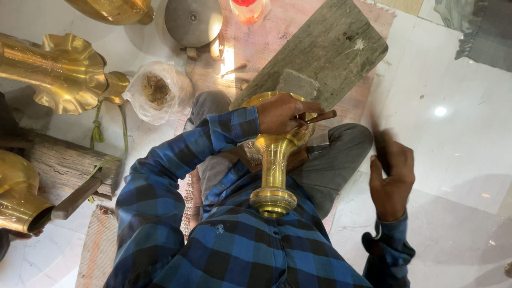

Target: The person sits on the floor holding a brass vase on their lap and decorates its surface, using a small punch held against the metal and striking it with a wooden mallet to work the pattern around the vase, repositioning the vase as they go.

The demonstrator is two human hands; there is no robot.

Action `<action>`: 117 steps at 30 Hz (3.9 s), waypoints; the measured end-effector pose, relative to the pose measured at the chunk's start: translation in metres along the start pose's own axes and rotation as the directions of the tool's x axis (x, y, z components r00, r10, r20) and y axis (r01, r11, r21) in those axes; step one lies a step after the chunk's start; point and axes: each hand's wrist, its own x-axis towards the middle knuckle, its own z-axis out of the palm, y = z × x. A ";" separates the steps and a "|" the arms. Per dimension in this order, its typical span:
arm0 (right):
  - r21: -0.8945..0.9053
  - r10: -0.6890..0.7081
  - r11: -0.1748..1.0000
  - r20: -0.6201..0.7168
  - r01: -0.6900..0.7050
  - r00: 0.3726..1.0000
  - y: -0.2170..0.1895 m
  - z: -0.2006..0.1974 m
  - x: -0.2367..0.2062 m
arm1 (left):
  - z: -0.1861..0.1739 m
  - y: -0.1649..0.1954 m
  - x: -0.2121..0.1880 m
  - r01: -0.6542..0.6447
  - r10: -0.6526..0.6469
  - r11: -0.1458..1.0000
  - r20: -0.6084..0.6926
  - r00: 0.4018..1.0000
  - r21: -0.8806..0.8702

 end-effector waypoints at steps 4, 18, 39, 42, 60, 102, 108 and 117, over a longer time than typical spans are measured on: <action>0.142 0.017 0.990 -0.031 -0.012 0.999 -0.005 0.004 0.008 | 0.003 -0.005 -0.004 -0.047 0.046 0.999 -0.043 0.998 -0.021; -0.212 -0.115 0.970 0.010 0.114 0.993 0.009 0.011 0.007 | 0.006 -0.012 -0.010 -0.015 0.014 0.998 -0.013 1.000 -0.062; -0.328 -0.180 0.926 0.058 0.189 0.982 0.003 0.011 0.010 | 0.003 -0.010 -0.018 -0.076 0.066 0.995 -0.141 0.988 -0.069; 0.006 -0.070 0.997 -0.034 0.071 0.997 0.000 0.008 0.012 | 0.003 -0.011 -0.020 -0.011 0.006 0.999 -0.114 0.993 -0.043; 0.170 -0.100 0.980 -0.025 0.103 0.995 -0.009 0.004 0.021 | 0.001 -0.005 -0.026 0.118 -0.125 0.990 -0.099 0.987 -0.077; -0.433 -0.273 0.856 0.082 0.281 0.958 -0.017 0.002 0.034 | -0.004 -0.006 -0.040 0.053 -0.085 0.980 -0.162 0.983 -0.193; -0.439 -0.297 0.832 0.162 0.339 0.941 -0.022 0.001 0.039 | -0.001 -0.010 -0.043 0.090 -0.113 0.987 -0.174 0.978 -0.134; -0.496 -0.347 0.795 0.101 0.350 0.932 -0.032 0.000 0.039 | -0.004 -0.010 -0.045 0.038 -0.072 0.985 -0.204 0.976 -0.169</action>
